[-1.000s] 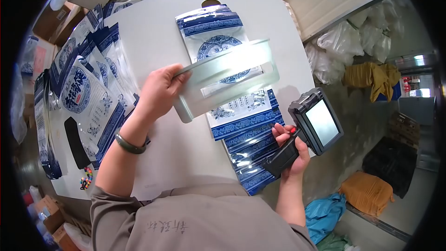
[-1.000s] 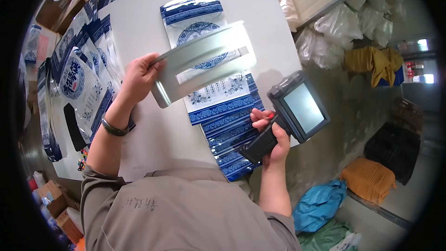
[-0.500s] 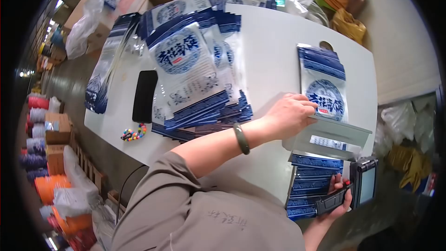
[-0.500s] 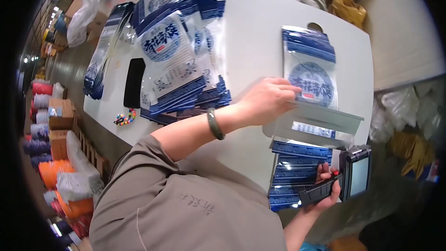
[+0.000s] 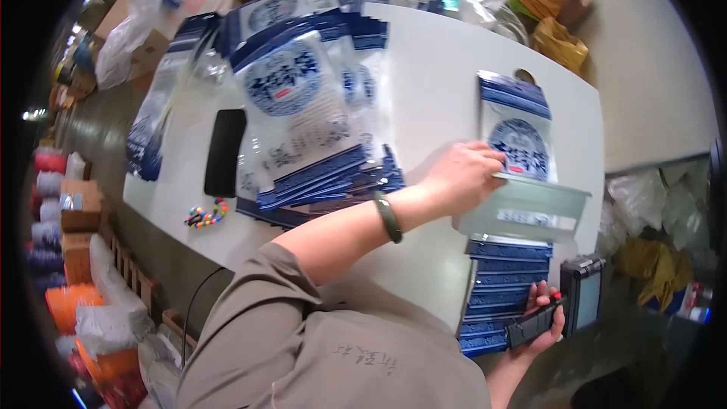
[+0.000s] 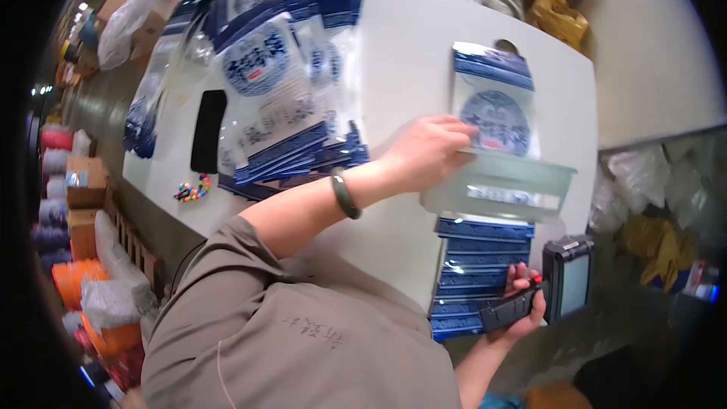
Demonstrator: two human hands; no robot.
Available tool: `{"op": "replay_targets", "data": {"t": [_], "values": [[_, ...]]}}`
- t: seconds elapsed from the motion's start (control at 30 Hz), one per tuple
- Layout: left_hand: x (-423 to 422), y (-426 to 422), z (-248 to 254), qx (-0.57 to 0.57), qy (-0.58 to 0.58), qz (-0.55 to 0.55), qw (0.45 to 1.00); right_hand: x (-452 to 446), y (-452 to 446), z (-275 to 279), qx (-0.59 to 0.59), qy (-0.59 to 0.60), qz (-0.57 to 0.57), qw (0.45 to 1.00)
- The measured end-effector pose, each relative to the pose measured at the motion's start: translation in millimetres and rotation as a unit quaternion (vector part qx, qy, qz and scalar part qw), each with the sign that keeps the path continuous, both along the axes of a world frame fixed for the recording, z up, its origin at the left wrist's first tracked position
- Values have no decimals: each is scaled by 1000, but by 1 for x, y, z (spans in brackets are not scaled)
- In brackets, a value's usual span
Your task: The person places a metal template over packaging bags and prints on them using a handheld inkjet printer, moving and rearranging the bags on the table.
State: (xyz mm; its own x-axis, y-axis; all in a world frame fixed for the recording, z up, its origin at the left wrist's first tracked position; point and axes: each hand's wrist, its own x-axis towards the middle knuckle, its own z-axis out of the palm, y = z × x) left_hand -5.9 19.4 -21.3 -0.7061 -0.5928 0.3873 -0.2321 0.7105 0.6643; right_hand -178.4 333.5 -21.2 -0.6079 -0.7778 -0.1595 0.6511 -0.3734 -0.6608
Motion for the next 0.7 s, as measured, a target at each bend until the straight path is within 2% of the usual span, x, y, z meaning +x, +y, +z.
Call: {"op": "replay_targets", "data": {"t": [0.03,0.1,0.13,0.17,0.23,0.33,0.43,0.7], "values": [[1,-1,0,-36,0,4,999,0,0,0,23,6,-7,1000],[8,-2,19,67,-24,7,997,1,2,2,58,11,-28,998],[9,-4,23,124,-86,31,988,2,1,4,67,7,-34,997],[10,-7,19,275,-43,32,960,3,0,6,68,-14,-41,997],[14,-21,9,281,-28,8,959,1,1,2,39,-66,-40,996],[16,-25,24,322,-88,6,943,3,-2,6,51,-61,-52,995],[14,-22,19,289,-91,-7,953,2,-2,6,46,-60,-51,996],[9,-28,10,135,-193,20,972,2,-5,7,42,-40,-35,998]]}}
